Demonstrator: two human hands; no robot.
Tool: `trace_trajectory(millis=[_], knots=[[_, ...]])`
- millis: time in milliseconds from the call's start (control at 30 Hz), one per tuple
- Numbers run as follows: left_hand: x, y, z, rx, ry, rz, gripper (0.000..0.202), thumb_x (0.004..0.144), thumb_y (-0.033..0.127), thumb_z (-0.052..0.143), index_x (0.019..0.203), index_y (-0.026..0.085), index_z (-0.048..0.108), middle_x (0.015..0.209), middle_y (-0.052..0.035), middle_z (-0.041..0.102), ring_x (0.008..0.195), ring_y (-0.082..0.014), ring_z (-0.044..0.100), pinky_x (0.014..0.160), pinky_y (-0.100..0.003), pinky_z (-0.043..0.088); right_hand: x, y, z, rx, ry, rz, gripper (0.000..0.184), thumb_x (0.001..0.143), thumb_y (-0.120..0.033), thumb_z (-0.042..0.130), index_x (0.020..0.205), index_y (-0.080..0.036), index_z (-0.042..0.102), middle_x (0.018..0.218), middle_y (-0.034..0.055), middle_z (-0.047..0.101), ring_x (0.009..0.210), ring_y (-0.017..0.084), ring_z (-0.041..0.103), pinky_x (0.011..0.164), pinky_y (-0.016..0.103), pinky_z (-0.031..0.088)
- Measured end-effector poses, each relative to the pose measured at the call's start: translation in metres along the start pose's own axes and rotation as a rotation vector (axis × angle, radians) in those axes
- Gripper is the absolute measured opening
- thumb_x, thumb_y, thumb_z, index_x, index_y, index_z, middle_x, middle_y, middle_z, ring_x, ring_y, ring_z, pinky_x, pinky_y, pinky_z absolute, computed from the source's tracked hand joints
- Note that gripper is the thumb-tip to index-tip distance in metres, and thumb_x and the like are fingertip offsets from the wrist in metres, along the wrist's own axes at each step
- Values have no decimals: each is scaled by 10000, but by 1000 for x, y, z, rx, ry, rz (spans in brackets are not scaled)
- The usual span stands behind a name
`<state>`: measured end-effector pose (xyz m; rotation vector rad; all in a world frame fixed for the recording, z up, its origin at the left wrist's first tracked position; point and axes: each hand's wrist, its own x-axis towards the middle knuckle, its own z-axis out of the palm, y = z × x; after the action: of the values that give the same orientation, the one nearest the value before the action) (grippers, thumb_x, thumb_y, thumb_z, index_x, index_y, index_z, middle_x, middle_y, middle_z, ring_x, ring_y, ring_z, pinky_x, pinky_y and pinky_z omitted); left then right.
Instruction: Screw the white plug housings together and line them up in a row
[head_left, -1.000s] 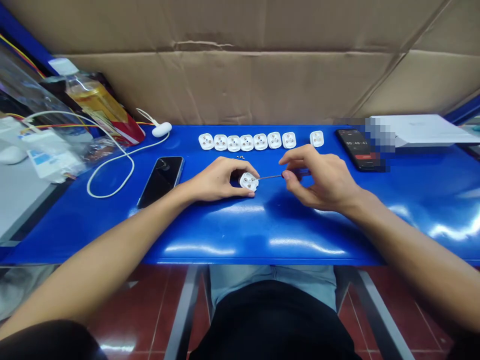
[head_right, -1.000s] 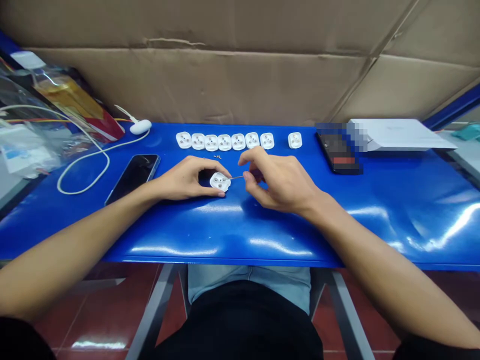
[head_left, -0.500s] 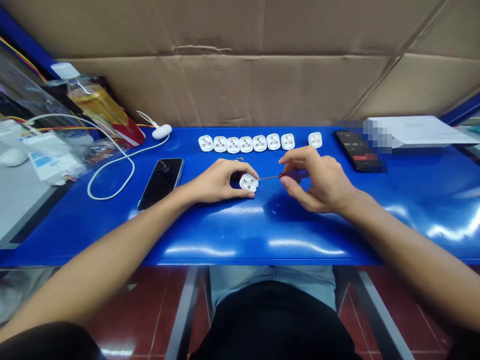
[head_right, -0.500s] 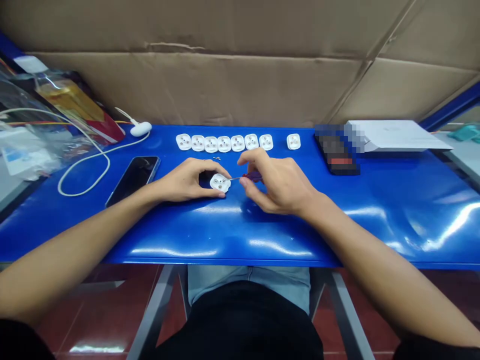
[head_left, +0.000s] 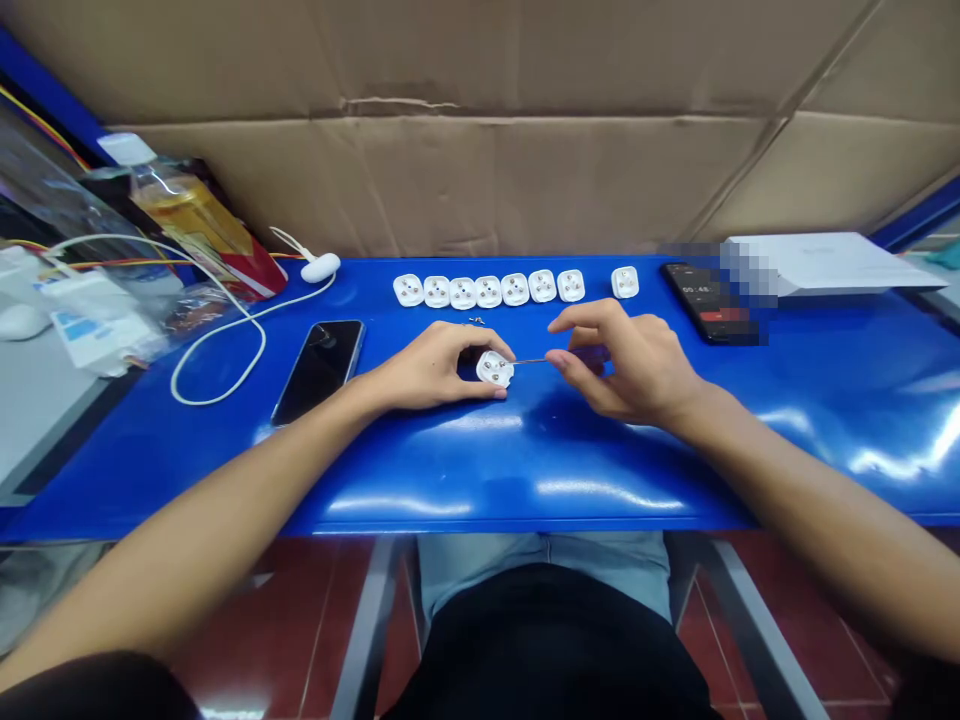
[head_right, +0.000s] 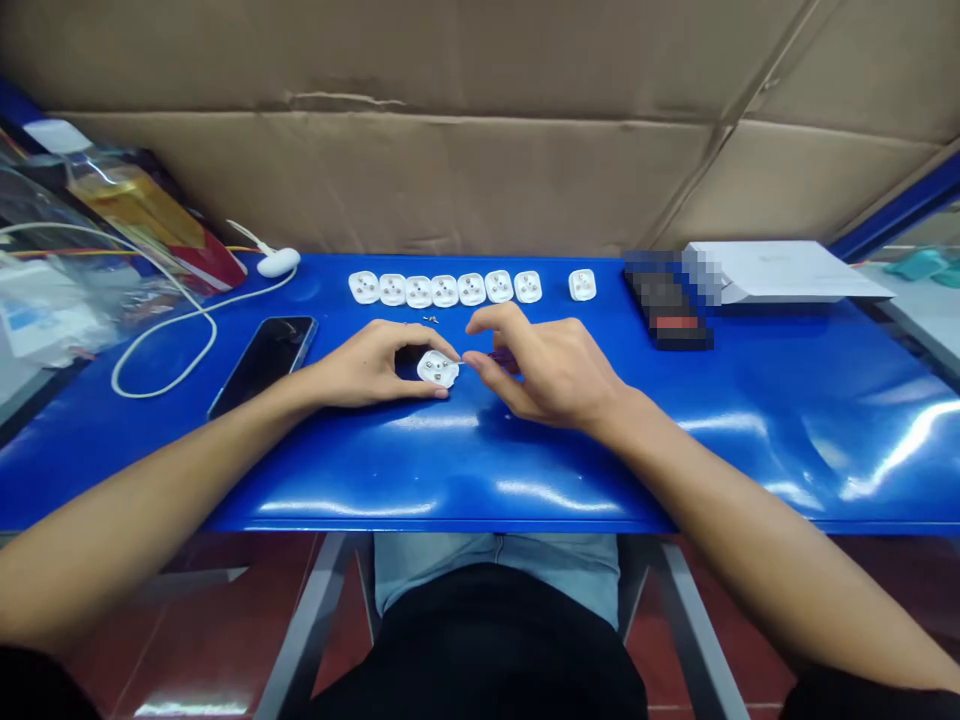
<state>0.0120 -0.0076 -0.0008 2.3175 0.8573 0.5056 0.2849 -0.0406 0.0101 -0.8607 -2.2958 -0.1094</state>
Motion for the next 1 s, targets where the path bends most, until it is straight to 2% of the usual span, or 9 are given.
trace_trajectory(millis=[100,200,333,467,633,733,833,900,1000], knots=[[0,0,0,10,-2,13,459,895,532,812,1226,217,771,1192,-49,792,1019,-230,721,873,-319,522,0,0,0,38,3,-21,280,987,-283,617,1251,-208,562,951,53,801,715,198,758,607,286,515],[0,0,0,20,-7,20,455,907,542,797,1230,224,767,1206,-26,789,1050,-233,720,903,-313,519,1,-1,0,-20,24,-27,197,1012,-278,613,1196,-211,589,793,2,776,577,175,701,538,282,451],[-1,1,0,14,-13,23,446,913,537,792,1229,223,765,1203,-29,789,1062,-239,720,914,-317,523,2,-1,-1,36,4,-72,215,987,-237,617,1199,-205,604,877,51,803,697,206,752,596,308,498],[-1,3,0,7,-15,12,443,907,516,799,1239,225,764,1210,-48,790,1067,-243,722,928,-339,534,3,-1,-1,-76,51,-77,101,1004,-231,592,1090,-221,645,609,-43,689,487,168,631,493,312,369],[-1,3,-1,4,-16,20,444,914,531,786,1227,218,764,1188,-31,791,1044,-227,721,914,-318,538,4,-1,-2,10,10,-82,228,970,-219,586,1197,-196,594,814,14,785,634,183,720,562,292,449],[-1,2,-1,13,-14,26,450,915,532,785,1242,225,760,1211,-48,789,1057,-229,724,912,-326,537,3,-1,-2,-58,12,-78,137,1012,-240,586,1139,-195,605,635,-37,712,491,162,645,490,295,353],[-1,2,-1,20,-20,14,444,915,530,777,1237,225,761,1190,-22,792,1037,-215,721,903,-307,531,3,-2,-3,-30,-6,-85,183,1028,-305,602,1168,-187,596,715,-12,756,565,173,704,519,290,405],[-1,2,-1,24,-22,10,439,915,538,771,1229,230,763,1178,-8,792,1016,-208,720,891,-297,528,3,-1,-4,0,-16,-85,204,1010,-264,594,1198,-185,583,802,12,790,624,174,733,546,281,446],[-1,1,0,18,-13,16,436,910,536,783,1226,236,767,1202,-26,792,1041,-223,723,903,-307,523,3,0,-4,-46,-17,-93,133,1022,-240,589,1146,-192,598,665,-28,734,485,146,640,494,291,378]])
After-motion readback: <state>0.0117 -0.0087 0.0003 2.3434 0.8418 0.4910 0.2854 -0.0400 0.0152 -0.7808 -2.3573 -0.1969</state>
